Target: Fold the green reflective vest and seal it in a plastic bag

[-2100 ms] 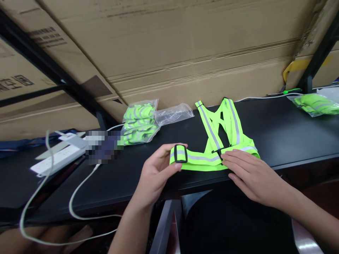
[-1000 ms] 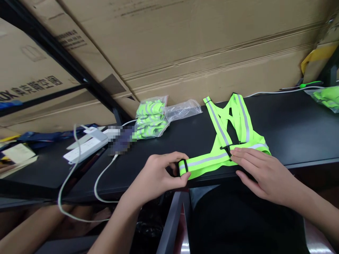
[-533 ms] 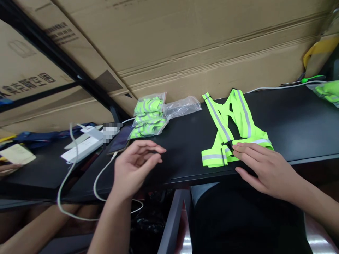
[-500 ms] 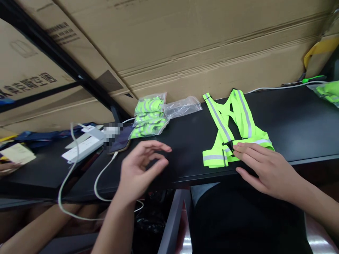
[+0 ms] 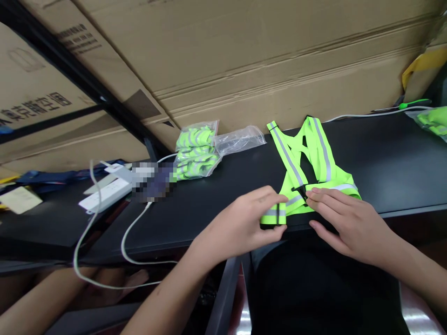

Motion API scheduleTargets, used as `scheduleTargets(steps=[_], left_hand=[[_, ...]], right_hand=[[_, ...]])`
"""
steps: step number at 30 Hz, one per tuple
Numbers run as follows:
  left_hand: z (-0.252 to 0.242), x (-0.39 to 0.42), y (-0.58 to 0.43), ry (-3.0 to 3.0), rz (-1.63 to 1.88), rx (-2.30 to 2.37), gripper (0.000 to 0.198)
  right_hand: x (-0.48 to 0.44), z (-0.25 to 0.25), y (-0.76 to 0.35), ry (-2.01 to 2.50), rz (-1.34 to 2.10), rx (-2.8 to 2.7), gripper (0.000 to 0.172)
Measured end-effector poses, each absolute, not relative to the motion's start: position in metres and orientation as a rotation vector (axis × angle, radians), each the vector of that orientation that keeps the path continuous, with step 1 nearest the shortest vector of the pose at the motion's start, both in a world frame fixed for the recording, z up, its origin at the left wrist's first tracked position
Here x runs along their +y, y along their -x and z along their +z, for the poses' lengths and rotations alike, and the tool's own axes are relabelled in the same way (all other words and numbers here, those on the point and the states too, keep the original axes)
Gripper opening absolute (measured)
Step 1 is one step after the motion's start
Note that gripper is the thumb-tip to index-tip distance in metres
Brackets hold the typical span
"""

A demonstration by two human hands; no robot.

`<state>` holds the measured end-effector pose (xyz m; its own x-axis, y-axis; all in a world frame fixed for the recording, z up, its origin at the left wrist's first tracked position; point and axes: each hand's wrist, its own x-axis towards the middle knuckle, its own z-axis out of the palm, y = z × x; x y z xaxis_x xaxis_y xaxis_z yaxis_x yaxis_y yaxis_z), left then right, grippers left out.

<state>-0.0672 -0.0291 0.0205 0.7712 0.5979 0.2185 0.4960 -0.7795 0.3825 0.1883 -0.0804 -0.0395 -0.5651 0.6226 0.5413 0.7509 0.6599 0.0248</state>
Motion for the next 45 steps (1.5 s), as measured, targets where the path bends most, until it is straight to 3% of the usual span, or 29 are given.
scheduleTargets(steps=[5, 10, 14, 25, 34, 40, 45], left_hand=[[0.015, -0.031, 0.092, -2.491, 0.668, 1.020, 0.056], [0.001, -0.033, 0.102, -2.197, 0.836, 1.096, 0.033], [-0.003, -0.024, 0.109, -1.816, 1.039, 1.155, 0.039], [0.004, -0.012, 0.158, -1.713, 0.845, 1.225, 0.045], [-0.018, -0.015, 0.145, -1.567, 0.855, 1.109, 0.045], [-0.021, -0.015, 0.145, -1.554, 0.850, 1.104, 0.047], [-0.015, -0.010, 0.138, -1.475, 1.011, 1.050, 0.047]], right_hand=[[-0.081, -0.041, -0.187, 1.084, -0.350, -2.375, 0.033], [-0.082, -0.042, -0.186, 1.108, -0.344, -2.367, 0.033], [-0.083, -0.042, -0.185, 1.119, -0.320, -2.362, 0.039], [-0.080, -0.047, -0.184, 1.170, -0.327, -2.349, 0.062], [-0.080, -0.044, -0.184, 1.139, -0.290, -2.392, 0.064], [-0.079, -0.037, -0.183, 1.063, -0.160, -2.449, 0.054], [-0.082, -0.036, -0.178, 1.072, -0.145, -2.501, 0.060]])
